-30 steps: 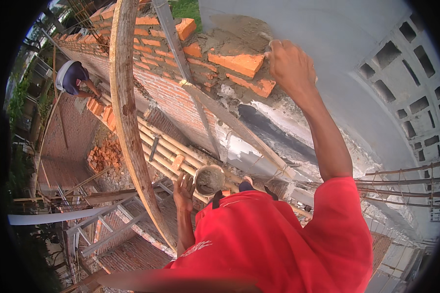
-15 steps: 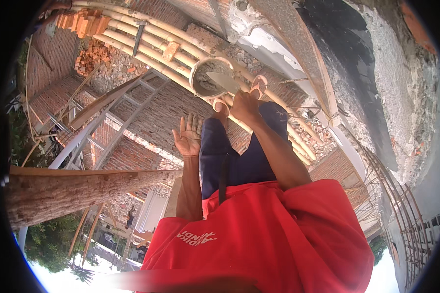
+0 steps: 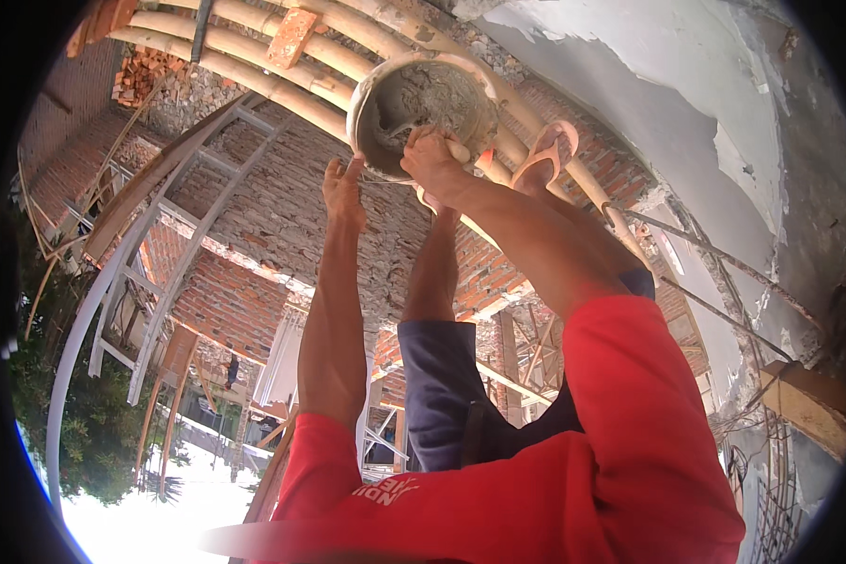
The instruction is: The person scoops mortar from a bucket with a trowel and applies it to a brick wall under construction. The person places bricks onto the mortar and taps them into position, repeating the process to build the wall higher.
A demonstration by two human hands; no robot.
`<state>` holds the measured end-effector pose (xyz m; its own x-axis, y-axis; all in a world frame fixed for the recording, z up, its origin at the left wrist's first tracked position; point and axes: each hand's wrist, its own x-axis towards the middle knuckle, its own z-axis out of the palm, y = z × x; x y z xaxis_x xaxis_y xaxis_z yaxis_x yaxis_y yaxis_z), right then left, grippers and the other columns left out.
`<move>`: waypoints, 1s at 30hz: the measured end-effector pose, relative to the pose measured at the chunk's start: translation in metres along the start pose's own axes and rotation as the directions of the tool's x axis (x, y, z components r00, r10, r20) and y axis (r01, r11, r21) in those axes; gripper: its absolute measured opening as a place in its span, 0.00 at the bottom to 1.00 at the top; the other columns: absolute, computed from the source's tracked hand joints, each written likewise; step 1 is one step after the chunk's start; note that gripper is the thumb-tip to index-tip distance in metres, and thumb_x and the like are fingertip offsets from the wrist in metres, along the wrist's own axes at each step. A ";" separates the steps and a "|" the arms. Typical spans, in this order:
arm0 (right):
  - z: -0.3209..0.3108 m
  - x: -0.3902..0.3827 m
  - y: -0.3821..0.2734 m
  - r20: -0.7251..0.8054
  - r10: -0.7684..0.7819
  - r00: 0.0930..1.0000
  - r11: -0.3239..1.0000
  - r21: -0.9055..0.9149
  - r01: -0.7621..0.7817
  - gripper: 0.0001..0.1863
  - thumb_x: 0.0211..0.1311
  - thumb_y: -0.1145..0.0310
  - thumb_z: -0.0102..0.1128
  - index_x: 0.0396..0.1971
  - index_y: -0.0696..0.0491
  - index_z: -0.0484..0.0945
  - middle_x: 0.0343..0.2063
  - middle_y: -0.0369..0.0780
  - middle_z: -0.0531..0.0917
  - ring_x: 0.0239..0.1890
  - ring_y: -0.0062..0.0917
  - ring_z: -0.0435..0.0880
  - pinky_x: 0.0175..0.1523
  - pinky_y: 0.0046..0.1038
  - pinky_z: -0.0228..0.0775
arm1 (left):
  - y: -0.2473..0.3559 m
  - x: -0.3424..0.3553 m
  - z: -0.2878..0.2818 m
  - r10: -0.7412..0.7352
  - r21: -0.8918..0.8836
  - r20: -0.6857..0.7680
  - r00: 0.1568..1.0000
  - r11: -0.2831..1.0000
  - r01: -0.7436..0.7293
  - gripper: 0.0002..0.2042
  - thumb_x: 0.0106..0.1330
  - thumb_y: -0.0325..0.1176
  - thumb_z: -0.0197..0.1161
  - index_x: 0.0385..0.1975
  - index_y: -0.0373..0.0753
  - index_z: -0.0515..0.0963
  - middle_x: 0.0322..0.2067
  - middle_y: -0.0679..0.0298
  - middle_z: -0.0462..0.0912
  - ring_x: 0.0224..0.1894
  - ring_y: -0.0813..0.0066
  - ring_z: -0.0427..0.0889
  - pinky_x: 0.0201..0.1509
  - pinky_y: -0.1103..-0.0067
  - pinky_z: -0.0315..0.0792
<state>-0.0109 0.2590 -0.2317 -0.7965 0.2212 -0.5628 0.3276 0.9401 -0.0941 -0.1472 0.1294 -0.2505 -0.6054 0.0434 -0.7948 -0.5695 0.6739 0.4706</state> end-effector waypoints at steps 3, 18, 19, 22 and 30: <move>-0.003 -0.022 0.028 0.050 0.006 0.999 0.953 0.302 -0.021 0.11 0.56 0.73 0.64 0.37 0.58 0.90 0.41 0.55 0.86 0.41 0.46 0.90 0.37 0.41 0.83 | -0.011 0.046 0.004 0.134 0.111 0.338 0.932 0.977 -0.181 0.27 0.61 0.32 0.76 0.58 0.33 0.73 0.48 0.60 0.79 0.51 0.69 0.76 0.59 0.68 0.70; 0.040 -0.006 0.119 0.373 -0.026 0.928 0.995 0.102 -0.013 0.15 0.65 0.70 0.61 0.51 0.53 0.83 0.47 0.45 0.86 0.54 0.37 0.86 0.49 0.36 0.82 | -0.017 0.016 0.072 0.516 -0.032 0.197 0.833 0.853 -0.521 0.23 0.52 0.16 0.48 0.51 0.33 0.72 0.41 0.60 0.76 0.42 0.74 0.74 0.52 0.78 0.71; 0.042 -0.006 0.125 0.404 0.041 0.914 0.977 0.177 -0.121 0.15 0.66 0.71 0.61 0.51 0.53 0.83 0.48 0.45 0.86 0.54 0.37 0.86 0.51 0.35 0.81 | -0.016 0.013 0.075 0.521 -0.050 0.194 0.831 0.851 -0.522 0.23 0.51 0.16 0.48 0.51 0.33 0.72 0.41 0.60 0.76 0.43 0.73 0.75 0.54 0.78 0.70; 0.046 -0.017 0.127 0.469 0.049 0.882 0.891 0.378 -0.250 0.14 0.64 0.73 0.61 0.50 0.57 0.82 0.45 0.50 0.86 0.51 0.42 0.87 0.53 0.37 0.81 | -0.019 0.007 0.076 0.517 -0.116 0.209 0.830 0.856 -0.504 0.25 0.51 0.15 0.47 0.52 0.33 0.73 0.44 0.59 0.76 0.48 0.72 0.76 0.59 0.78 0.69; 0.088 -0.050 0.047 0.590 -0.027 0.807 0.141 0.802 -0.581 0.16 0.66 0.65 0.62 0.42 0.64 0.79 0.28 0.45 0.83 0.28 0.29 0.85 0.31 0.32 0.79 | -0.027 0.042 0.067 0.542 -0.152 0.292 0.788 0.840 -0.521 0.24 0.51 0.16 0.46 0.51 0.32 0.73 0.44 0.60 0.76 0.46 0.72 0.76 0.59 0.78 0.70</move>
<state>0.0889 0.2696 -0.2803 -0.3520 0.0002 -0.9360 0.9163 -0.2039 -0.3447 -0.1200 0.1620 -0.3221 -0.6237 0.6146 -0.4830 -0.2474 0.4310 0.8678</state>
